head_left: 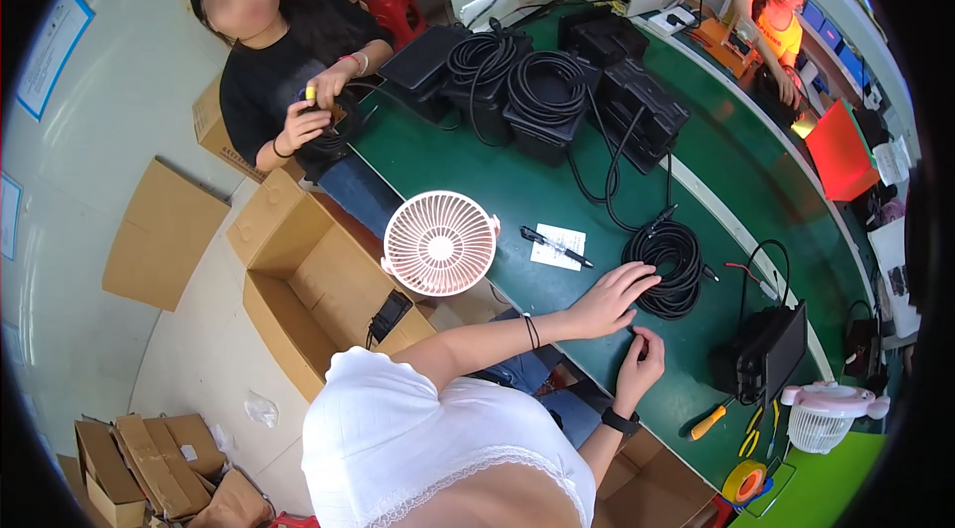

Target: Assembling and inspecting electronic solar units by connecting internal cables and fastening housings using a screwdriver at a production line.

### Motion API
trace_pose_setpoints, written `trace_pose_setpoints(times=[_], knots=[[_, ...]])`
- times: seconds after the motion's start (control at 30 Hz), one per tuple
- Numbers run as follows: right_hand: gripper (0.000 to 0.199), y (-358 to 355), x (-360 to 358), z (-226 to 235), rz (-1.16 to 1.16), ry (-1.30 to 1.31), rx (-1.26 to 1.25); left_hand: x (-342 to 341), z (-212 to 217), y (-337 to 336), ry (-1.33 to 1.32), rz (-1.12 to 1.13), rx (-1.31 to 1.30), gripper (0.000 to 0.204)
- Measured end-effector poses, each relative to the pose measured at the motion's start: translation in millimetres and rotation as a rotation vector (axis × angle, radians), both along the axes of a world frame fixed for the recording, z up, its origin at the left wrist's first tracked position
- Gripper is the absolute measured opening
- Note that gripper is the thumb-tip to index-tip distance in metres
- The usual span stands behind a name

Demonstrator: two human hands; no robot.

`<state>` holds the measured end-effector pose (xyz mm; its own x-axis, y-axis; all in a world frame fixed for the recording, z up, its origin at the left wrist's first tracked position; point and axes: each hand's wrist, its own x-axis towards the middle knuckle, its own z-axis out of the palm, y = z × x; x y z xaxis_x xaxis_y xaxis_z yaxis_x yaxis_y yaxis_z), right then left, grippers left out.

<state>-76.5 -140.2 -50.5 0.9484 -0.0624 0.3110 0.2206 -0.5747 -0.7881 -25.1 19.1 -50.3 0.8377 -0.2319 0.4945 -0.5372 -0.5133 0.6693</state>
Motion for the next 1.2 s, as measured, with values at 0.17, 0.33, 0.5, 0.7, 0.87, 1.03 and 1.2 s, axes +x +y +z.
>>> trace_pose_setpoints(times=[0.17, 0.33, 0.5, 0.7, 0.87, 1.03, 1.2], knots=[[0.011, 5.7, 8.5, 1.7, 0.034, -0.029, 0.002, 8.4, -0.5, 7.4, -0.089, 0.096, -0.103, 0.058], [0.011, 6.9, 9.3, 5.1, 0.005, 0.005, 0.008, 10.2, 0.8, 6.8, -0.022, 0.141, -0.074, 0.063], [0.011, 5.2, 5.4, 2.5, -0.001, 0.004, 0.01, 13.7, -0.6, 1.9, -0.013, 0.191, 0.032, 0.049], [0.023, 9.6, 12.4, 65.8, -0.047, -0.091, 0.186, 6.2, 22.3, 9.1, -0.254, 0.16, 0.104, 0.028], [0.028, 32.8, 60.7, 136.6, 0.013, -0.346, -0.462, 5.9, 37.1, 13.2, -0.492, 0.118, 0.122, 0.022], [0.03, 37.6, 61.9, 143.7, 0.042, -0.359, -0.471, 3.5, 45.5, 18.0, -0.628, 0.125, 0.1, 0.023], [0.026, 37.6, 54.0, 142.4, 0.067, -0.377, -0.448, 5.3, 55.4, 22.3, -0.686, 0.161, 0.078, 0.025]])
